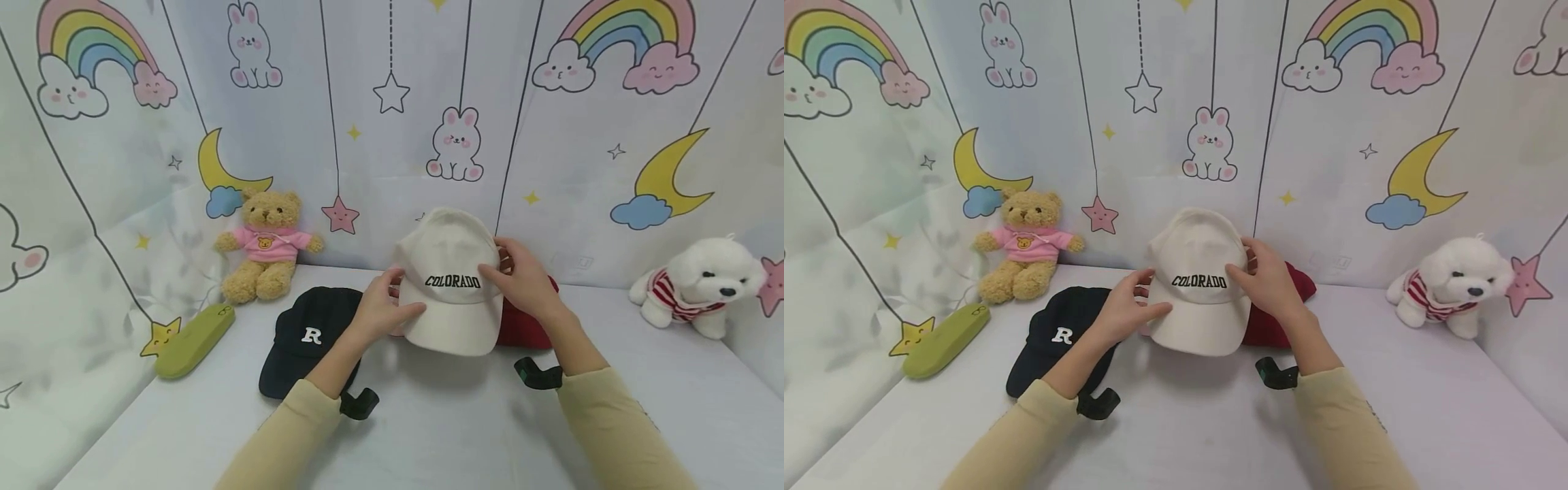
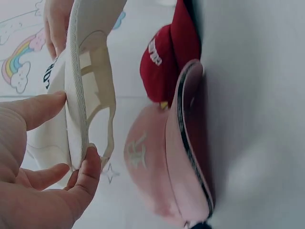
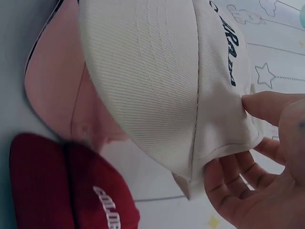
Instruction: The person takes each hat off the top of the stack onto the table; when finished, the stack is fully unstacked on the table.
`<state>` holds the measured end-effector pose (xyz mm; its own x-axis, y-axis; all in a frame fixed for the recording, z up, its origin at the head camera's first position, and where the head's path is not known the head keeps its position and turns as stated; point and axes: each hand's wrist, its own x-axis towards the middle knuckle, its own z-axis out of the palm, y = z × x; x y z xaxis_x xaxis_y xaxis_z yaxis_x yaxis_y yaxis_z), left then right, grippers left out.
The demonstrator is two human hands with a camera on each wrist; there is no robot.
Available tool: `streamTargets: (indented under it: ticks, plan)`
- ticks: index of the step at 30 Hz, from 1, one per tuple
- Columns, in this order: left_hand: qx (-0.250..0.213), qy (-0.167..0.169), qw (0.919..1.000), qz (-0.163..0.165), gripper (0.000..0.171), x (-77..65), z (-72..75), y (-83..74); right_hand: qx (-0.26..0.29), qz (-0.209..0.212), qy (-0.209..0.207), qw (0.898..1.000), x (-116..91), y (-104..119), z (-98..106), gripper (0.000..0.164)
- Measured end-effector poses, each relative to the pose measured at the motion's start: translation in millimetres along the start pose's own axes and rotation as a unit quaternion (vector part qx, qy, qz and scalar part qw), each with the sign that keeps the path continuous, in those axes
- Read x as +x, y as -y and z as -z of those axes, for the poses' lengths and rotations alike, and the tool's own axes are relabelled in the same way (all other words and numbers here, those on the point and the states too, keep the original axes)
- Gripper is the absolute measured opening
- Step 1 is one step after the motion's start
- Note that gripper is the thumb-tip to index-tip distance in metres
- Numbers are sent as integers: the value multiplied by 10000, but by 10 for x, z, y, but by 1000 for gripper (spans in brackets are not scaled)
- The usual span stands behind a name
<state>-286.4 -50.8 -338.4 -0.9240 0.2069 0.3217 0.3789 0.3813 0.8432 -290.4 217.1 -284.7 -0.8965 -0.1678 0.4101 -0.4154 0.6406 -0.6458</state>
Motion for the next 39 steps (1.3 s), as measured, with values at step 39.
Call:
streamTargets:
  ticks: [39]
  plan:
    - [-452,145,9986,-233,60,361,-1407,-476,-1101,-774,-559,9893,-399,-883,930,61]
